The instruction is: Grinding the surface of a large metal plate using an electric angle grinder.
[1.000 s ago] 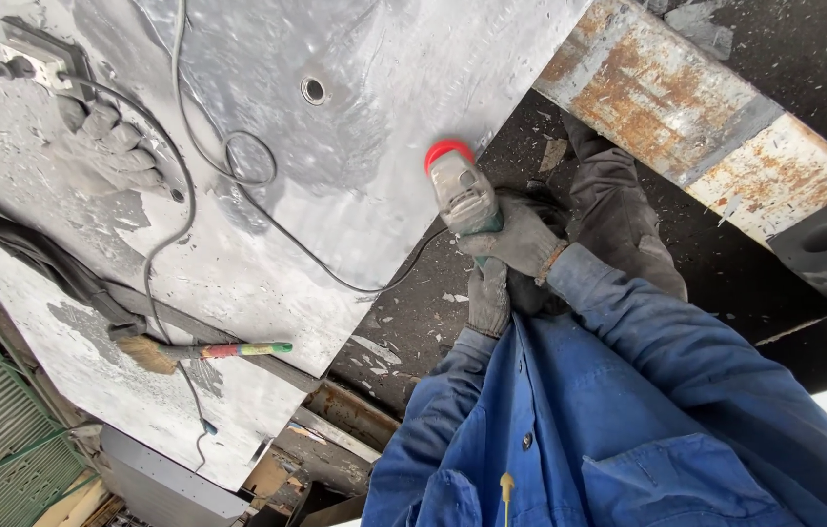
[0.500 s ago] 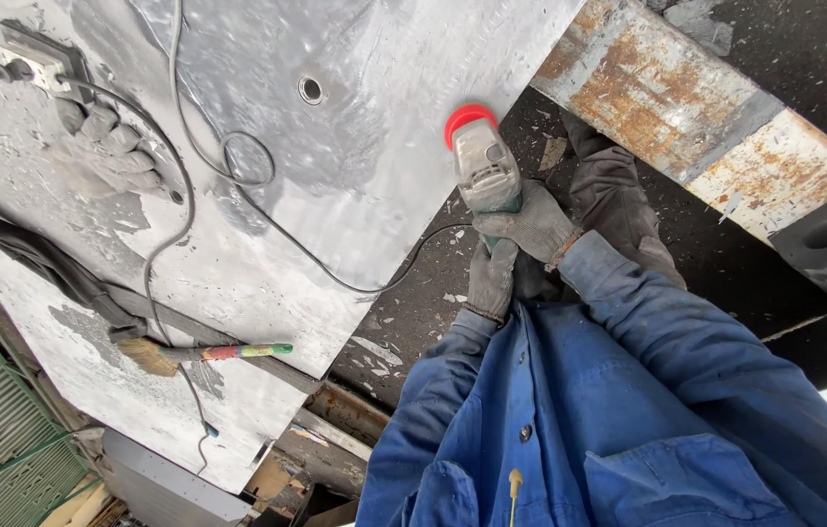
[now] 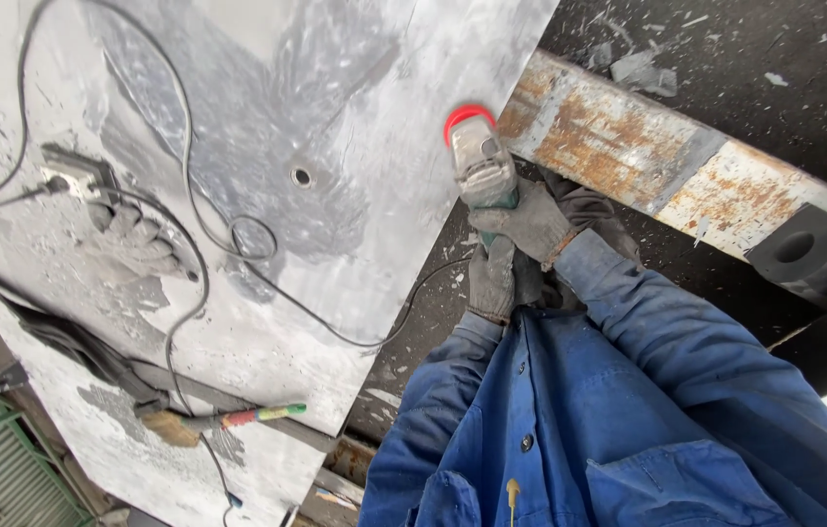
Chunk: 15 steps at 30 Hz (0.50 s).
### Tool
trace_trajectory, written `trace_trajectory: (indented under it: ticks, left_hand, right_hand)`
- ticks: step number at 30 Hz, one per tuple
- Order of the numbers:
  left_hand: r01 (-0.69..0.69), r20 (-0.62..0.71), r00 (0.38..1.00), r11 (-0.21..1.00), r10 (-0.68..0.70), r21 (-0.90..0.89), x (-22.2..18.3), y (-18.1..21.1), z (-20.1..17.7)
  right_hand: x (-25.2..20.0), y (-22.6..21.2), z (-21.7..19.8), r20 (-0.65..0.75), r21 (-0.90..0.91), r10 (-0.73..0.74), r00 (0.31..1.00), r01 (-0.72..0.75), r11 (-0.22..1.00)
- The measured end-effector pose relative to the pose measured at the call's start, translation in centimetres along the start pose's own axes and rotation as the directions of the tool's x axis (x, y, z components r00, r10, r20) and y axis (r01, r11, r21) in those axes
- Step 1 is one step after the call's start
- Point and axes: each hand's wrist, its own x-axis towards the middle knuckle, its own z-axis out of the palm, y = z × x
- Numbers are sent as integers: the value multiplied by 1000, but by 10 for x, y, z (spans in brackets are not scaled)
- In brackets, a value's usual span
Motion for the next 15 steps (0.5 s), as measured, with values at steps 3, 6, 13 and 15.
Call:
trace_trajectory:
  ticks: [3, 6, 13, 15]
  left_hand:
    - [10, 27, 1000, 1000, -10, -1, 10, 41, 27]
    - [-66, 40, 997, 993, 63, 97, 22, 56, 37]
    - [49, -80, 995, 996, -55, -76, 9, 3, 12]
    - [35, -132, 991, 999, -37, -19, -6, 17, 13]
  right_hand:
    - [50, 33, -23, -19, -90, -31, 999, 29, 996]
    - [61, 13, -31, -71, -106, -77, 995, 69, 992]
    - [31, -1, -18, 91, -119, 11, 996, 0, 993]
    - [37, 17, -19, 162, -134, 26, 986, -4, 991]
